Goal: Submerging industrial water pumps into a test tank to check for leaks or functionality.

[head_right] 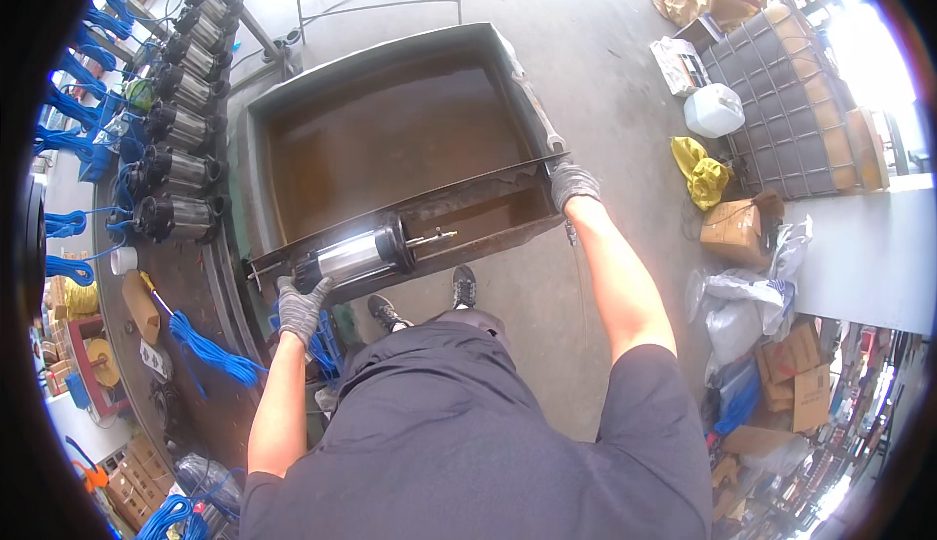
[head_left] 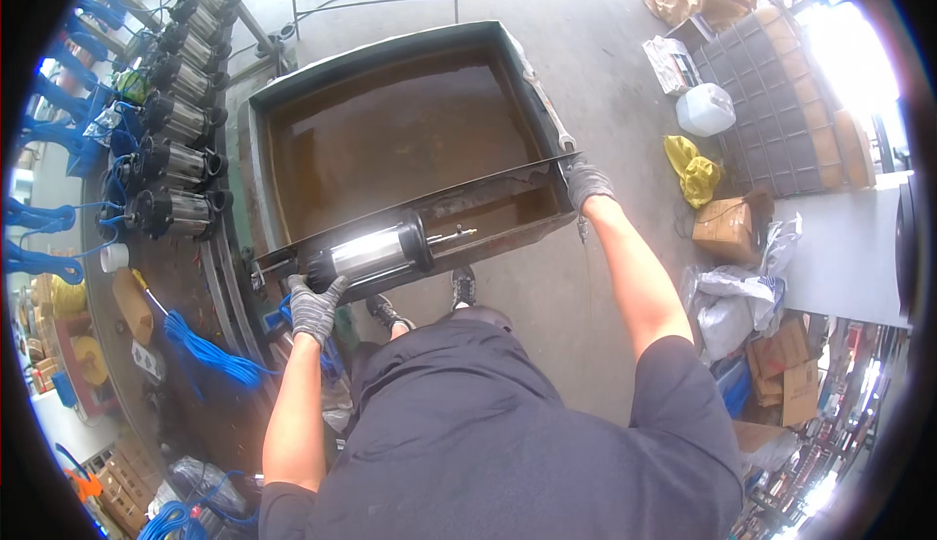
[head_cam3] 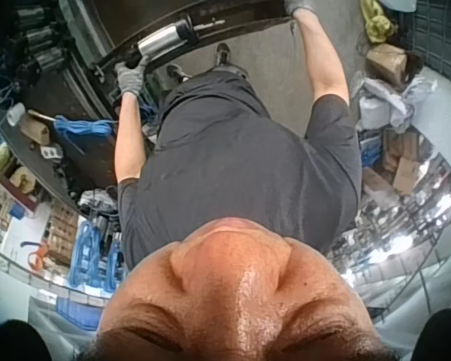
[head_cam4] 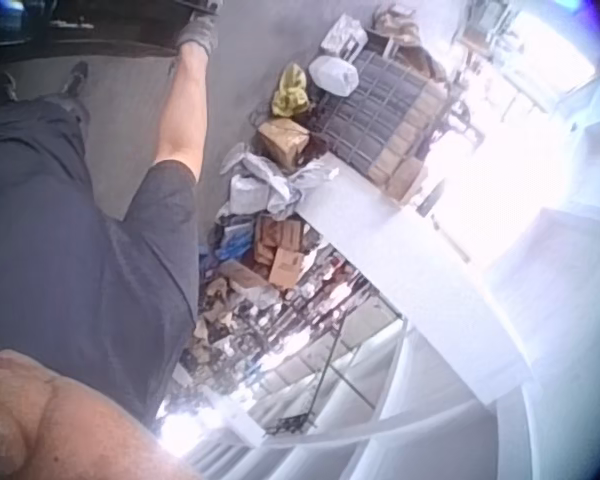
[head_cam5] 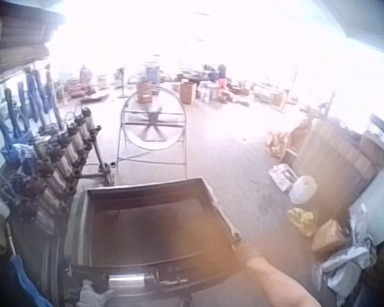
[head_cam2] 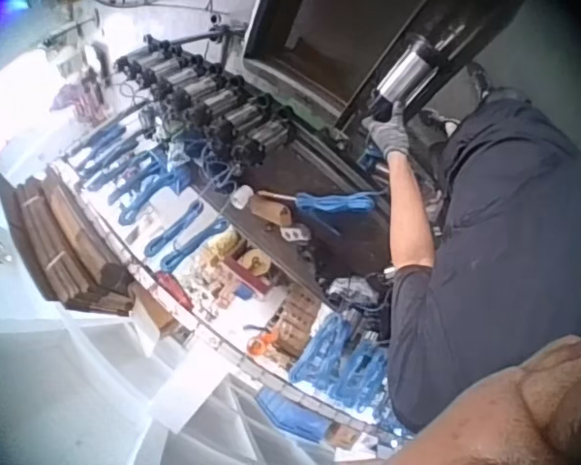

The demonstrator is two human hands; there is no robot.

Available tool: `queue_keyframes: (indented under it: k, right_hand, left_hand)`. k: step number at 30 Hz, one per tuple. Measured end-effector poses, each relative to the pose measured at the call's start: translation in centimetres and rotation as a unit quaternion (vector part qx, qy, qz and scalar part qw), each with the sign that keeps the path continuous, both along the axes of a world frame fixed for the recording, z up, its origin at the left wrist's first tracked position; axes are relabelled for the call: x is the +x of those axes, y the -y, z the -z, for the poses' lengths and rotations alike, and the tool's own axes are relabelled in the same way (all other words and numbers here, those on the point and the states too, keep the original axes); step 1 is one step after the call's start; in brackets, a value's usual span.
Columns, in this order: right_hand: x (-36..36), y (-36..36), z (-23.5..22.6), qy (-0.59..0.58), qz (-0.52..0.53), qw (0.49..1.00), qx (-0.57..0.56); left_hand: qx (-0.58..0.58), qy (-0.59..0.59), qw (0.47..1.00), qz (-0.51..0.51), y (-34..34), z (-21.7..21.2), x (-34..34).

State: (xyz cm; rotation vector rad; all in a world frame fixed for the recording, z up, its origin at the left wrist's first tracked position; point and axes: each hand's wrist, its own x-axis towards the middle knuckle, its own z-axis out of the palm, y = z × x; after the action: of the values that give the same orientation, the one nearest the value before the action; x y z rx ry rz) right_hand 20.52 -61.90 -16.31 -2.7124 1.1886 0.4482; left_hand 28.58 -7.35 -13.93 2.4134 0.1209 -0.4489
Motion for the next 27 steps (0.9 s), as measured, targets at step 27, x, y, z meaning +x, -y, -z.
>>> queue_keyframes:
  k: [27]
  right_hand:
    - [8.2,-31.4,-6.9,0.211,-0.198,0.944,0.158]
  left_hand:
    - [0.178,0.232,0.956,-0.009,-13.8,5.2,6.9]
